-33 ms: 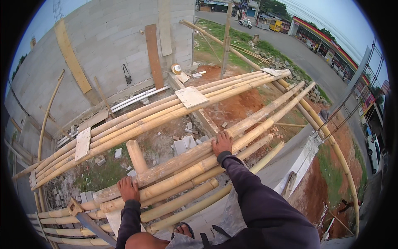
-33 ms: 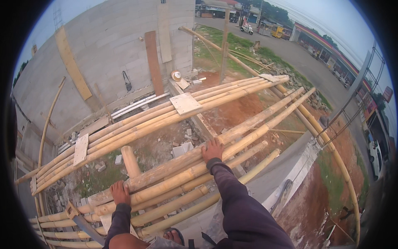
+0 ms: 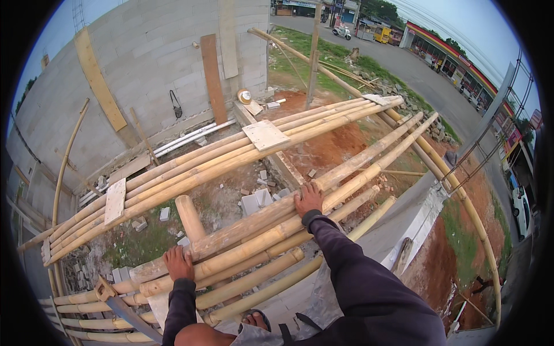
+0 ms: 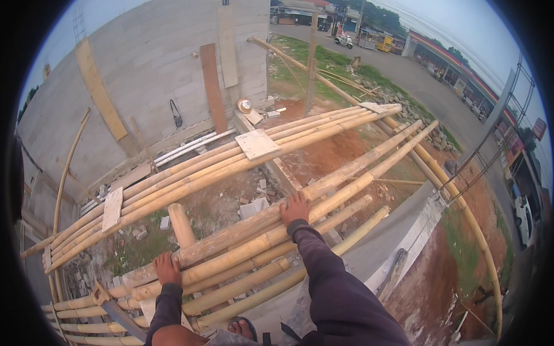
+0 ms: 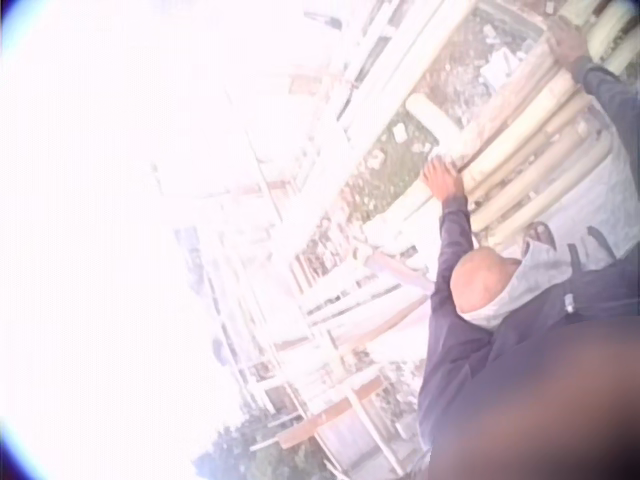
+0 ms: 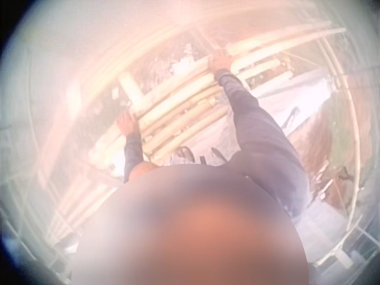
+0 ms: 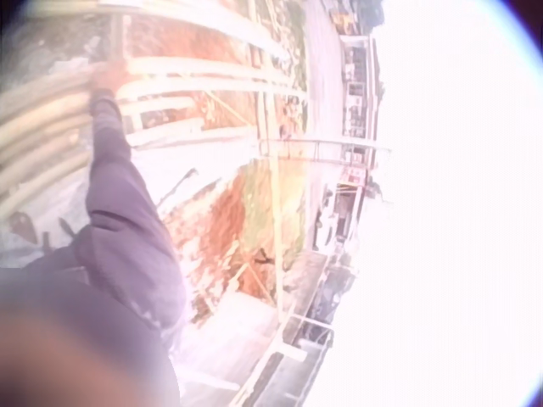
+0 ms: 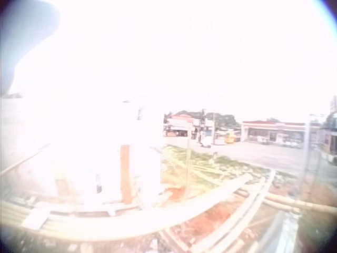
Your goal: The person assembles a bamboo scaffolding structure on a construction site. They lift and position bamboo poles onto a frame, secure them with a hammer, and adjust the alignment while other workers are visible nearby.
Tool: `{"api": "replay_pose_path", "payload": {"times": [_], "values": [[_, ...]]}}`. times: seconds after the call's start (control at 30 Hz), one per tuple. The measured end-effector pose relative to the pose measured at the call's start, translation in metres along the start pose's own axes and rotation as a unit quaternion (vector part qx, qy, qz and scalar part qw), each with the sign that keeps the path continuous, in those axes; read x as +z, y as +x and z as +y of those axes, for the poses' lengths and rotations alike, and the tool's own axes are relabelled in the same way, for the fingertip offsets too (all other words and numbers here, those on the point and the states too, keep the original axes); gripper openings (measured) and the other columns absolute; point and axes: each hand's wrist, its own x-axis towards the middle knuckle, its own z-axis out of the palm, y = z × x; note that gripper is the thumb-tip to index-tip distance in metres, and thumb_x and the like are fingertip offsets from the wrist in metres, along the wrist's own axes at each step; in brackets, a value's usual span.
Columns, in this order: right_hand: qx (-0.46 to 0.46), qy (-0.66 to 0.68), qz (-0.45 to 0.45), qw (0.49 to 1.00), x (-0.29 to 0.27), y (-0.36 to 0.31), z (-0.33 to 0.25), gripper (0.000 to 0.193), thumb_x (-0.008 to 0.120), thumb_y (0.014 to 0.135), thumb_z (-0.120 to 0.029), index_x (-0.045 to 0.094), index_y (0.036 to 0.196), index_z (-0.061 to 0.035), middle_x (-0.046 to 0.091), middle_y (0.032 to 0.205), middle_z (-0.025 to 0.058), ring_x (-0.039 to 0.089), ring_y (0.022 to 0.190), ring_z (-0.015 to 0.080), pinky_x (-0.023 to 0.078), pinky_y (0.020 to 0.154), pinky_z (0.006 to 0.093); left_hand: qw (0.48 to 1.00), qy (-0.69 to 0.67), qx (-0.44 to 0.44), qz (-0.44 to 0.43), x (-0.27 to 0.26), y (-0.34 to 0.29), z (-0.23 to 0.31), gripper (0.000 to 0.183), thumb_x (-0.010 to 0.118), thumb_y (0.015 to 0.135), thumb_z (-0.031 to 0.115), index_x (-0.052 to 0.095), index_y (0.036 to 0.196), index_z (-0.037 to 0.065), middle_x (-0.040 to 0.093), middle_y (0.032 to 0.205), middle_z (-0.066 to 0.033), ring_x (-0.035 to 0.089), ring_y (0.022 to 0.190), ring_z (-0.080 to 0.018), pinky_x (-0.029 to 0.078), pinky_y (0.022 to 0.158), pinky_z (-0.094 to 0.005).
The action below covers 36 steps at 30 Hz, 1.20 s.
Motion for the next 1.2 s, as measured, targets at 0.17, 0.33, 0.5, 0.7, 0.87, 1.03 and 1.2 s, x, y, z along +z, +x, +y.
{"api": "replay_pose_path", "payload": {"times": [0.17,0.33,0.5,0.7,0.87,1.03,1.2], "values": [[-0.005,0.023,0.012,1.0,-0.003,-0.002,-0.002,0.044,0.054,0.093,-0.037,0.06,0.125,-0.008,0.054,0.14,0.0102,0.035,0.142,0.029,0.023,0.114,0.0602,1.0,-0.001,0.002,-0.009,-0.001,-0.002,0.0,0.032,0.058,0.091,0.023,0.059,0.115,0.002,0.06,0.115,-0.0184,0.051,0.116,-0.0357,0.031,0.109,-0.0492],[-0.003,0.021,0.017,1.0,-0.006,0.005,-0.003,0.043,0.052,0.095,-0.037,0.06,0.124,-0.006,0.054,0.139,0.0108,0.036,0.14,0.0307,0.025,0.114,0.0558,1.0,-0.001,0.011,0.002,0.002,0.006,0.001,0.033,0.057,0.091,0.023,0.059,0.116,0.002,0.06,0.116,-0.0183,0.051,0.116,-0.036,0.031,0.108,-0.0489],[-0.004,0.009,0.011,1.0,-0.005,0.01,-0.002,0.043,0.052,0.095,-0.036,0.059,0.125,-0.0063,0.052,0.14,0.0109,0.037,0.14,0.031,0.025,0.113,0.0561,1.0,-0.005,-0.003,-0.013,0.001,0.009,0.004,0.032,0.055,0.092,0.025,0.059,0.115,0.002,0.06,0.117,-0.018,0.051,0.116,-0.0356,0.031,0.108,-0.0488],[0.01,-0.001,-0.011,1.0,-0.004,0.01,-0.002,0.047,0.051,0.095,-0.039,0.058,0.131,-0.0091,0.051,0.144,0.0094,0.034,0.144,0.0284,0.023,0.115,0.0583,1.0,-0.006,-0.003,-0.014,0.003,0.007,0.002,0.033,0.054,0.093,0.026,0.059,0.115,0.002,0.06,0.118,-0.0173,0.051,0.116,-0.035,0.03,0.109,-0.0491],[0.01,-0.002,-0.027,1.0,-0.009,0.01,-0.004,0.047,0.049,0.096,-0.04,0.058,0.13,-0.0096,0.05,0.144,0.0079,0.033,0.144,0.0266,0.023,0.115,0.0581,1.0,0.0,0.008,-0.003,0.009,0.007,-0.003,0.035,0.053,0.095,0.027,0.058,0.118,0.002,0.059,0.118,-0.0177,0.051,0.118,-0.0355,0.028,0.112,-0.0503],[0.02,-0.01,-0.051,0.998,-0.013,0.01,-0.005,0.047,0.048,0.096,-0.041,0.057,0.13,-0.0094,0.049,0.143,0.0078,0.033,0.144,0.0261,0.023,0.116,0.0583,1.0,0.013,-0.01,-0.024,0.009,0.006,-0.003,0.035,0.05,0.096,0.026,0.058,0.119,0.0,0.058,0.118,-0.0178,0.05,0.119,-0.0362,0.028,0.112,-0.0515],[0.019,0.02,-0.045,0.999,-0.016,0.008,-0.005,0.046,0.048,0.096,-0.04,0.057,0.13,-0.0093,0.05,0.143,0.0083,0.034,0.143,0.0271,0.023,0.115,0.0588,1.0,0.013,0.009,-0.006,0.008,0.005,-0.002,0.036,0.047,0.098,0.028,0.058,0.118,0.001,0.059,0.117,-0.019,0.051,0.117,-0.0369,0.03,0.109,-0.0501]]}}
